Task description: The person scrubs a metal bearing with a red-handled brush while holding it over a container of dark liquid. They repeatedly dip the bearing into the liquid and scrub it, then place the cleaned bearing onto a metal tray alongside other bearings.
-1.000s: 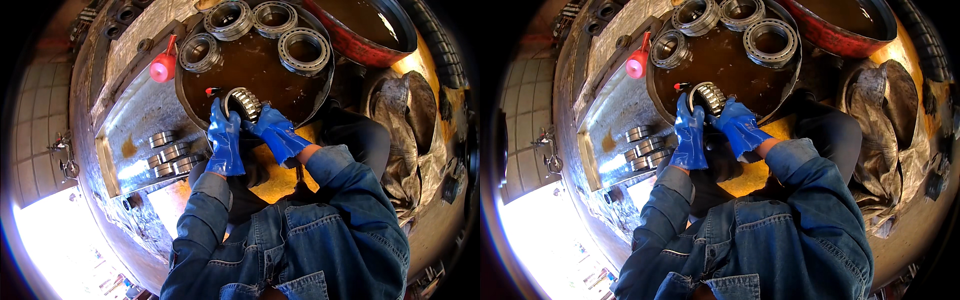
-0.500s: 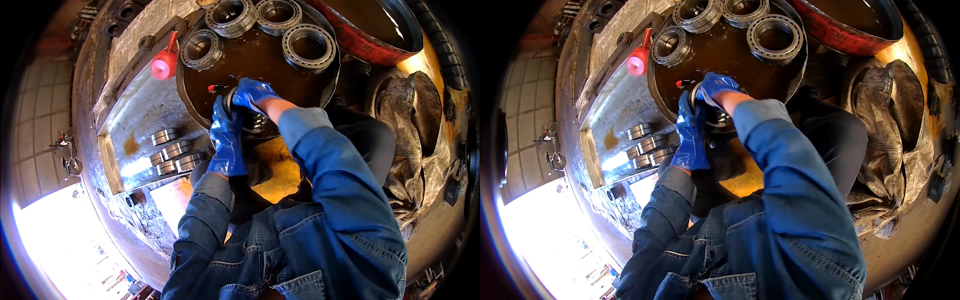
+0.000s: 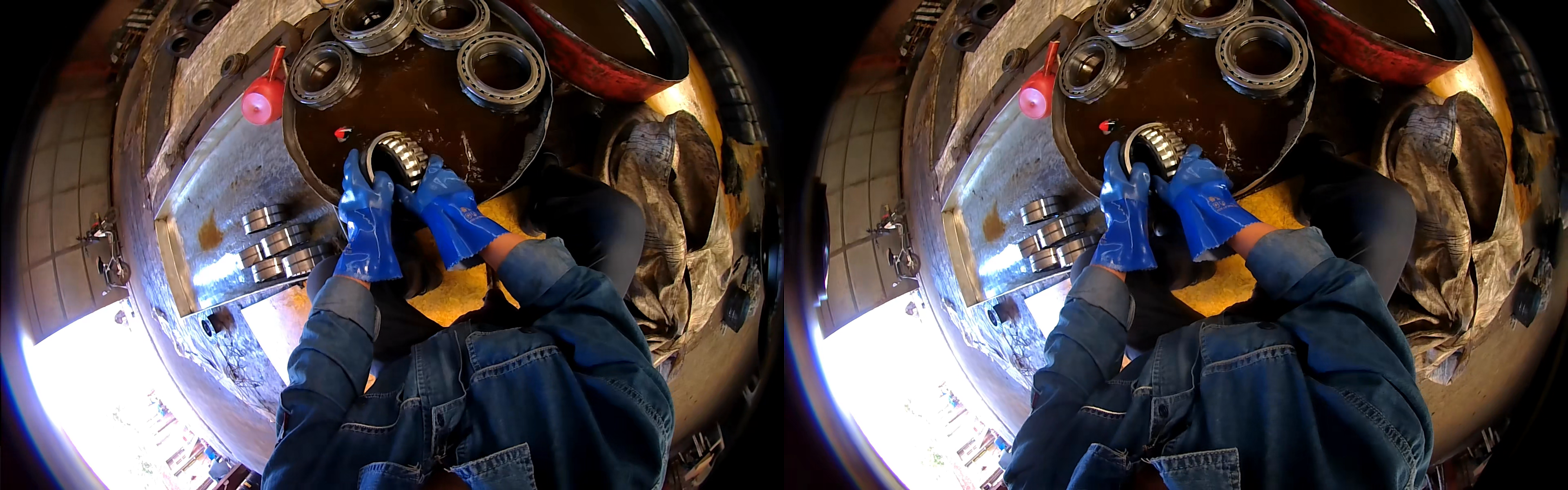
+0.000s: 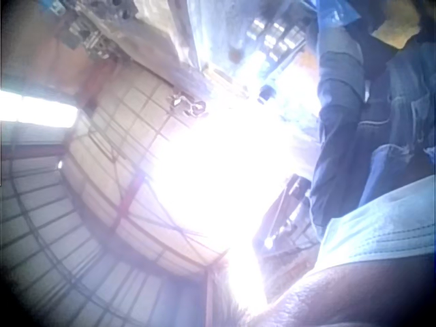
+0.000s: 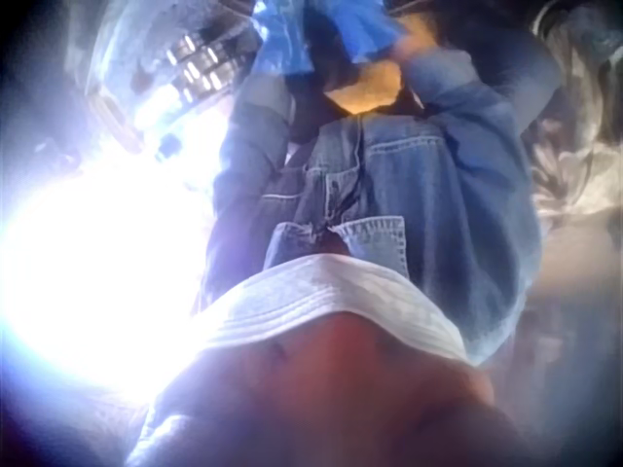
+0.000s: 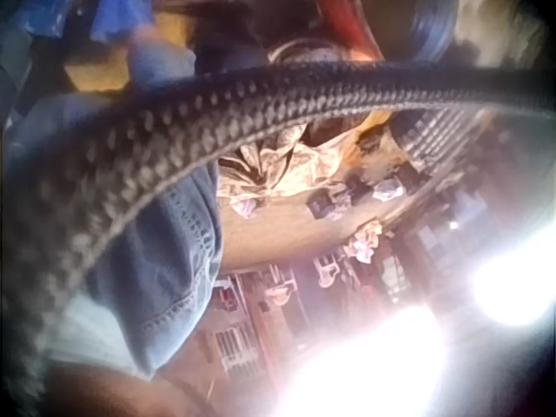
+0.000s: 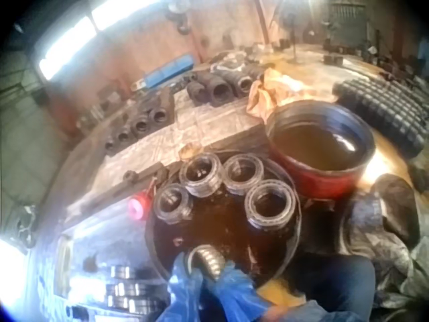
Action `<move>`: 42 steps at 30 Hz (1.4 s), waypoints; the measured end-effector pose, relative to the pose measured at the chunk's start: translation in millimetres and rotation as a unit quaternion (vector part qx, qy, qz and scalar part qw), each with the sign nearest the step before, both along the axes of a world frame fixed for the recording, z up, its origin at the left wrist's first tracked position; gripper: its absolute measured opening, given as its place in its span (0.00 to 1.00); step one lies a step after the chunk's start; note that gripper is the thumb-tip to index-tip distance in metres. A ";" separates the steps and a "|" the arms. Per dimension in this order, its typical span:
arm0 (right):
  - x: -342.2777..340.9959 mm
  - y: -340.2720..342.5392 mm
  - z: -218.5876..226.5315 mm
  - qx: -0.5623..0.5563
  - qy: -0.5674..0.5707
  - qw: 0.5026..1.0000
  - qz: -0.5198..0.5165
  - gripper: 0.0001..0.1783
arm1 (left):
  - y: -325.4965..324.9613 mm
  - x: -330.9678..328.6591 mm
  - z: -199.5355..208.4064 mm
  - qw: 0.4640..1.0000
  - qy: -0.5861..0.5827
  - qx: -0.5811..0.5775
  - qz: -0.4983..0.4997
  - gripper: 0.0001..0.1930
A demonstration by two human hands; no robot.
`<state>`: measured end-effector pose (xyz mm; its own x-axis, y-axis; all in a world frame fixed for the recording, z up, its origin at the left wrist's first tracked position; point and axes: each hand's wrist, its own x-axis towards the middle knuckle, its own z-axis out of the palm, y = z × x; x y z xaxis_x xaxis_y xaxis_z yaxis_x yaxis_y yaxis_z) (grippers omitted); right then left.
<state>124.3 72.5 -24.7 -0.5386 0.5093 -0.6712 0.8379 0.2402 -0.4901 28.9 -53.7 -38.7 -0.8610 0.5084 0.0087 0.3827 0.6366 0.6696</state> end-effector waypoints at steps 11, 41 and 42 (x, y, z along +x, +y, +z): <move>4.7 8.6 4.4 -0.049 0.045 0.998 -0.009 0.59 | -2.7 0.1 -2.5 1.000 0.020 -0.001 -0.010 0.35; 2.2 -2.6 3.8 -0.014 0.021 0.999 -0.021 0.57 | -0.7 -2.2 -4.6 0.999 -0.041 0.032 -0.001 0.33; 1.9 -1.9 3.3 0.004 0.029 0.999 -0.025 0.56 | -0.7 -1.6 -5.2 0.999 -0.033 0.037 -0.008 0.33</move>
